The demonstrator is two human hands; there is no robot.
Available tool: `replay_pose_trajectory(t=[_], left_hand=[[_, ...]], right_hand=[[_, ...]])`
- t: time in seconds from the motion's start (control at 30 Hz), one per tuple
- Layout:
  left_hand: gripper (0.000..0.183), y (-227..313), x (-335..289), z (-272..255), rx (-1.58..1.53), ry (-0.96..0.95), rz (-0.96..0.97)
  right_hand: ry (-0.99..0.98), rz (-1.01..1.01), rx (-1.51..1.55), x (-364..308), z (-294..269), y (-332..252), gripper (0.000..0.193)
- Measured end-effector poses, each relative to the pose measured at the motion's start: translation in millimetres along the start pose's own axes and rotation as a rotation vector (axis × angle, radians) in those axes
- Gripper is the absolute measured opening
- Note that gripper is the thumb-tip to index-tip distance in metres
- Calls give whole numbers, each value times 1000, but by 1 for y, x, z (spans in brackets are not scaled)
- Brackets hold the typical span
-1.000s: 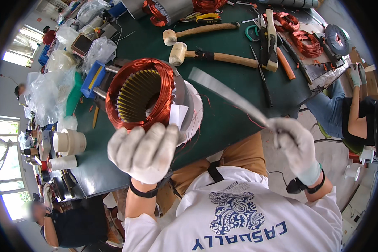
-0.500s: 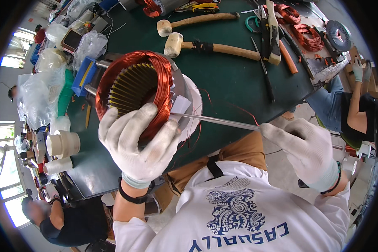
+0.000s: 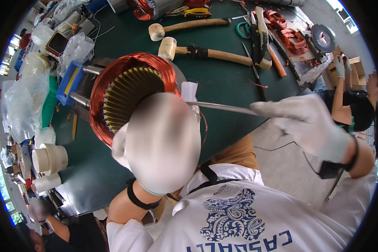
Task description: Manually assemble and adjust copper wire coils using a mallet and alignment tools at a fabrication workbench.
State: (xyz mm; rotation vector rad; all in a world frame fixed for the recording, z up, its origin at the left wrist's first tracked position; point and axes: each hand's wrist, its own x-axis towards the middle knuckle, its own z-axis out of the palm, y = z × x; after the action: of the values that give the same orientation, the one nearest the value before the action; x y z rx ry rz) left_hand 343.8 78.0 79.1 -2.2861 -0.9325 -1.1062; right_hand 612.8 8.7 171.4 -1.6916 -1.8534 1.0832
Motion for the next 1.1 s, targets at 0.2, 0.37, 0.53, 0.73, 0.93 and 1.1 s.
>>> replay_pose_trajectory(t=[0.2,0.37,0.53,0.73,0.93,1.1], left_hand=[[29,12,-5,9,56,49,10],[30,11,15,-14,-35,-193,-102],[36,-78,95,-30,-411,-412,-302],[21,-127,91,19,-971,-762,-431],[19,-127,90,17,-809,-685,-453],[22,-120,88,17,-729,-650,-332]], right_hand=[[8,29,112,3,12,2,44],[-13,-205,-52,18,23,22,44],[-336,-106,-453,29,-18,-9,40],[-251,-232,-410,49,18,7,36],[-91,-363,-215,79,57,56,37],[-19,-358,-123,70,62,68,30]])
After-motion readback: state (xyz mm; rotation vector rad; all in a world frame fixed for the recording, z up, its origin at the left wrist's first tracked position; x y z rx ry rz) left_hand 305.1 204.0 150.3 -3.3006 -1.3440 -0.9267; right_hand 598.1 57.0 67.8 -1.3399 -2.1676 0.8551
